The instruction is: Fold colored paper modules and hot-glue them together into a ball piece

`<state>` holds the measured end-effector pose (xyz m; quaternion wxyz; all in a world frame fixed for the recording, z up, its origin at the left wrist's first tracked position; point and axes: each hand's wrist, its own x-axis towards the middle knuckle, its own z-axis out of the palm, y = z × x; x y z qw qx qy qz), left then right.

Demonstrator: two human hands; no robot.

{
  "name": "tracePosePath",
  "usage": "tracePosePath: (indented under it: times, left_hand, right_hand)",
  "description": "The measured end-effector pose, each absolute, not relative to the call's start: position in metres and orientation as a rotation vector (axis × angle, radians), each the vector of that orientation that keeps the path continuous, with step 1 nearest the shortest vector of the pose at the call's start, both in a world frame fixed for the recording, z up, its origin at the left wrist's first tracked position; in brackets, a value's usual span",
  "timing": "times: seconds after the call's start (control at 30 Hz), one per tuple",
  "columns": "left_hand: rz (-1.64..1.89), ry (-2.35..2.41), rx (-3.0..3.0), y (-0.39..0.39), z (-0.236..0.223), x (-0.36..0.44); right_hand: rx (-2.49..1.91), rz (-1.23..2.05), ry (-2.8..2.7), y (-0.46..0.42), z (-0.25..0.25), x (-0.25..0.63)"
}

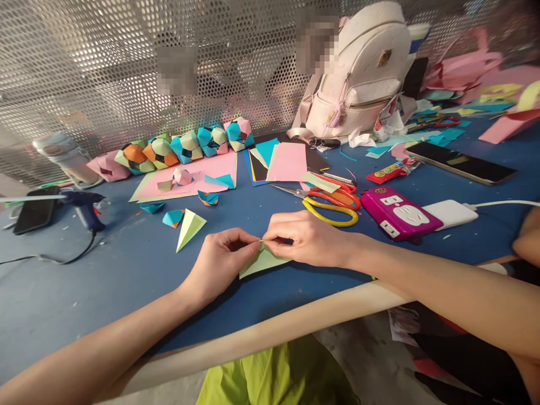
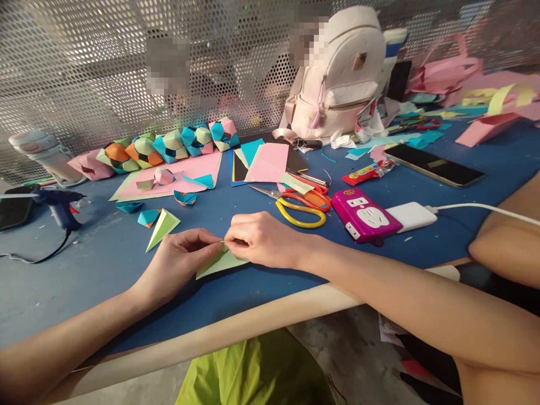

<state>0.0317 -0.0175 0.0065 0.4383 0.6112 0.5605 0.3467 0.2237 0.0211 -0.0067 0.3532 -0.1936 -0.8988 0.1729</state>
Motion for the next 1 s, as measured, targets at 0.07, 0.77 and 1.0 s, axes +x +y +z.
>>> tracePosePath:
  times: [0.07, 0.77, 1.0]
  left_hand:
    - [0.884, 1.384, 1.525, -0.017, 0.008, 0.032]
    - [0.865, 1.431, 1.796, -0.017, -0.003, 0.027]
    - [0.790, 1.424, 1.751, -0.015, 0.002, 0.027]
  right_hand:
    - [-0.531, 0.466, -2.304, 0.022, -0.006, 0.223]
    - [-0.535, 0.370, -2.326, 0.017, -0.005, 0.222]
    - [-0.565, 0.416, -2.320, 0.021, -0.007, 0.224]
